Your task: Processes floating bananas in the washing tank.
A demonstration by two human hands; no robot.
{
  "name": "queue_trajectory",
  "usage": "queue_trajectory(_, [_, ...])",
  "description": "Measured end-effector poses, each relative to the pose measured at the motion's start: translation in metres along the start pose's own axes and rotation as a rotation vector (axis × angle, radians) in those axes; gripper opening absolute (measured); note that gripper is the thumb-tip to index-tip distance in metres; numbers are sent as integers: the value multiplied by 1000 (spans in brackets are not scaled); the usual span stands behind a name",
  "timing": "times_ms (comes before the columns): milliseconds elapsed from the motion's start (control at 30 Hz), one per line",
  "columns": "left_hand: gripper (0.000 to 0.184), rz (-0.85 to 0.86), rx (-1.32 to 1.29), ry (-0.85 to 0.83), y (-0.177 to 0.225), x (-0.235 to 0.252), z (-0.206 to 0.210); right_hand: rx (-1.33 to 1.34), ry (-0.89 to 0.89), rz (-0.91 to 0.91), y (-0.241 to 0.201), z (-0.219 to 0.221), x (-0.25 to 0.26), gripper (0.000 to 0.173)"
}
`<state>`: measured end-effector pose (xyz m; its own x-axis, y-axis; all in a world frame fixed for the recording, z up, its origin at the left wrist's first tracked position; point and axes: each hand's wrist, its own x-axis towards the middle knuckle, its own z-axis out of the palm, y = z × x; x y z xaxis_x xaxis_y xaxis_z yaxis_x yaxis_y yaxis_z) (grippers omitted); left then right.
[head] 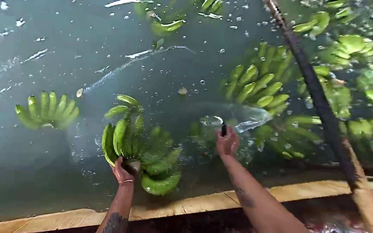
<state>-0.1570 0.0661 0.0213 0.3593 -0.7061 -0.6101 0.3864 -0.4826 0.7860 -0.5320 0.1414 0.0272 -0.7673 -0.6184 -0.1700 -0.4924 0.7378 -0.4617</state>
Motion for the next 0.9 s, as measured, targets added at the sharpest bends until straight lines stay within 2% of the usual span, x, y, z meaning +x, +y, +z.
queue_trajectory(33, [58, -91, -23, 1, 0, -7, -6, 77, 65, -57, -2, -6, -2, 41])
queue_trajectory(100, [50, -199, -30, -76, 6, -11, -26, 205, 73, -179, -18, -17, -21, 40])
queue_trajectory(200, [55, -228, 56, -202, 18, 20, -47, 269, -121, -318, -45, -22, -56, 49])
queue_trajectory(300, [48, -334, 131, -216, 15, 36, -45, 310, -388, -263, -72, -10, -86, 49])
queue_trajectory(433, [33, -480, 32, -258, 20, 5, -27, 159, -524, -164, -110, 11, -101, 44])
queue_trajectory(500, [24, -478, -35, -246, 18, -16, -5, 54, -487, -124, -130, 23, -94, 43])
queue_trajectory(600, [26, -444, -127, -218, 13, -44, 24, -92, -440, -104, -147, 30, -70, 41])
queue_trajectory(733, [27, -406, -188, -172, 5, -67, 44, -231, -463, -130, -154, 30, -49, 41])
queue_trajectory(800, [29, -362, -185, -139, -6, -74, 55, -211, -471, -100, -152, 38, -48, 43])
queue_trajectory(900, [35, -290, -166, -130, -25, -70, 47, 79, -696, -3, -121, 34, -59, 42])
